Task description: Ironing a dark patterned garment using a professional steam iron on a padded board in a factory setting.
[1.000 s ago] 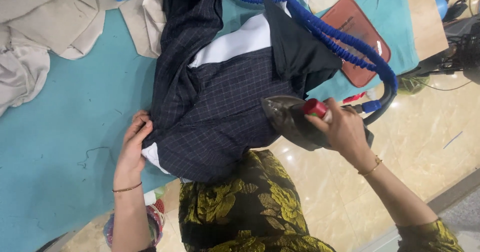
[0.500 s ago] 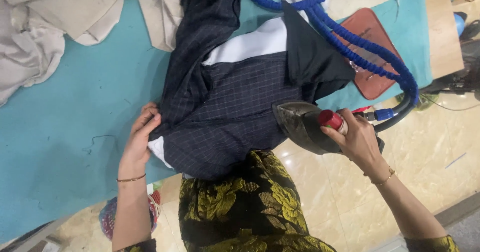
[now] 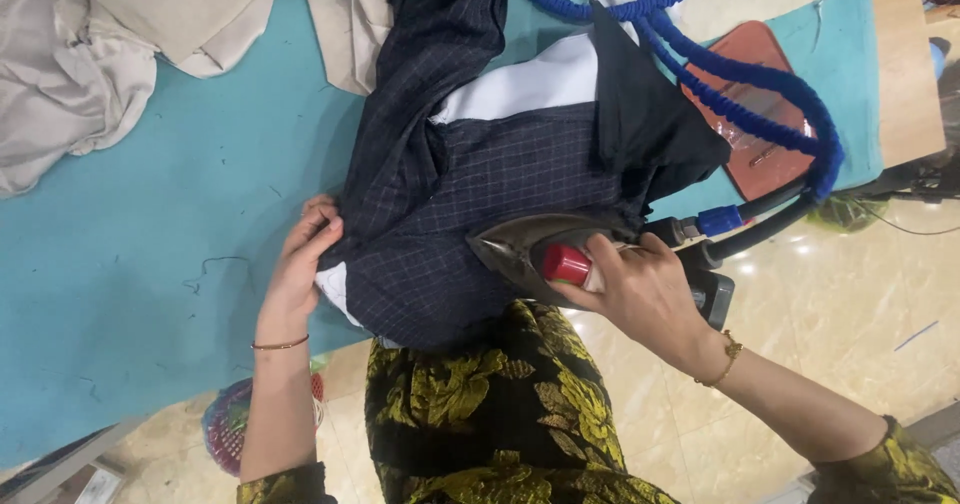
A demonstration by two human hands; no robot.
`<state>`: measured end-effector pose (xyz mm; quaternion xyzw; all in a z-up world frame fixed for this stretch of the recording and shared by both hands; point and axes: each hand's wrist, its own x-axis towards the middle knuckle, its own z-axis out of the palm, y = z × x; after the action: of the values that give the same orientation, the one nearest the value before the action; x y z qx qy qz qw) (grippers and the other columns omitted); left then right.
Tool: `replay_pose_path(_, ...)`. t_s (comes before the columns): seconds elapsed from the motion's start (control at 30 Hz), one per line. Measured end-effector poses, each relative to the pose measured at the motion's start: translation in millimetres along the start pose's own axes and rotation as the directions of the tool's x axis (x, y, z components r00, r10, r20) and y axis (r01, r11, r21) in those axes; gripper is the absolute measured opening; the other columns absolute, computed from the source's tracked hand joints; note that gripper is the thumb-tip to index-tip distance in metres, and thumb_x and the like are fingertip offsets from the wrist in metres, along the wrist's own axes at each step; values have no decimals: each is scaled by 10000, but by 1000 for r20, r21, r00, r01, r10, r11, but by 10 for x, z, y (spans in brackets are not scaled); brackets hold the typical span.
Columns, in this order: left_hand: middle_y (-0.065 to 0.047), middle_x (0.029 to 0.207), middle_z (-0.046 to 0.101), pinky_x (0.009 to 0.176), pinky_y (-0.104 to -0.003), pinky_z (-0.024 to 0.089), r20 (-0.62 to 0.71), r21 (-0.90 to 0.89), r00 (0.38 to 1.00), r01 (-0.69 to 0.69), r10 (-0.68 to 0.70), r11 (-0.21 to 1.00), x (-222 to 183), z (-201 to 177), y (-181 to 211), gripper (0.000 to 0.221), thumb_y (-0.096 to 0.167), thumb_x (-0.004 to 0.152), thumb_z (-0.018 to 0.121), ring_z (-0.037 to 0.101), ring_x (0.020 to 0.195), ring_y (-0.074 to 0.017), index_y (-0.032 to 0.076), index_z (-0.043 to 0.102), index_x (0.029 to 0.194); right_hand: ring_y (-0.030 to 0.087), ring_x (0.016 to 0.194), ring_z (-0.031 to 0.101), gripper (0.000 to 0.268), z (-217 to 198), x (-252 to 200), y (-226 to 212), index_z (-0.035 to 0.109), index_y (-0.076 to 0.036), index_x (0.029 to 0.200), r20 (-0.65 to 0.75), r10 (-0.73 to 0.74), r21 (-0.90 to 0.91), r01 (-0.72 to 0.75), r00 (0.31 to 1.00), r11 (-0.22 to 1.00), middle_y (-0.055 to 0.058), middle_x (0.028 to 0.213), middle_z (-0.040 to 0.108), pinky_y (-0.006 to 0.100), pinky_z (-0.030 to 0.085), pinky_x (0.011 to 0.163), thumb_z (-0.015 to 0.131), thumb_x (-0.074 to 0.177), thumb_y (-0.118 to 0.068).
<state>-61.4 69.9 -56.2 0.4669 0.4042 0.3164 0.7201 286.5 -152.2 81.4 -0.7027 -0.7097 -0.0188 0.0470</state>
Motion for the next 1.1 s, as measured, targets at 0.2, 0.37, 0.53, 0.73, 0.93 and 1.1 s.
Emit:
replay_pose_path(0.2, -41, 1228, 403, 1086, -320, 301, -11, 18, 1000, -13, 13, 1000, 7, -24, -41, 161, 209, 1024, 627, 390, 1263, -158, 110, 518, 960, 219, 556, 738, 505, 50, -116, 204, 606, -168, 934, 38, 27, -35, -26, 999, 999, 70, 516, 665, 307, 494, 772, 642, 883, -669)
replay_pose_path(0.37, -52, 1229, 426, 1088, -323, 306, -36, 3, 999, -27, 27, 1000, -25, 43, 16, 179, 219, 1009, 649, 407, 1262, -167, 103, 530, 942, 275, 627, 752, 511, 90, -392, 787, 618, -144, 968, 60, 27, -41, -24, 998, 999, 118, 556, 676, 321, 526, 787, 689, 853, -637)
replay_pose_path(0.53, -17, 1259, 484, 1080, -291, 289, -82, 80, 996, 33, -26, 996, 31, -36, -26, 134, 215, 987, 655, 454, 1269, -152, 141, 563, 922, 230, 578, 665, 569, -115, -543, 1487, 592, -125, 1034, 199, 57, -7, -57, 978, 998, 87, 597, 677, 328, 511, 609, 633, 833, -655)
replay_pose_path(0.73, -17, 1202, 597, 1071, -321, 345, -129, 360, 989, -18, 69, 933, 19, -17, 59, 132, 189, 1041, 609, 540, 1282, -175, 140, 584, 921, 231, 630, 701, 576, -143, -723, 2740, 640, -197, 1169, 205, 98, -222, -51, 974, 974, 55, 709, 712, 344, 486, 529, 471, 894, -674)
replay_pose_path(0.93, -29, 1041, 660, 873, -335, 450, -303, 654, 925, 27, 229, 756, -18, 146, 134, 175, 141, 1010, 701, 617, 1031, -189, 122, 581, 884, 186, 630, 697, 608, 78, -554, 3916, 693, -233, 1111, 51, 123, -461, -85, 991, 883, -40, 617, 612, 297, 468, 557, 387, 982, -741)
replay_pose_path(1.1, 5, 918, 662, 801, -325, 444, -423, 684, 844, 58, 330, 727, -50, 222, 62, 257, 213, 972, 796, 609, 904, -162, 129, 592, 840, 428, 760, 721, 672, 314, -252, 4252, 652, -170, 1164, 73, 210, -371, -169, 975, 913, 174, 685, 689, 481, 518, 674, 287, 1064, -725)
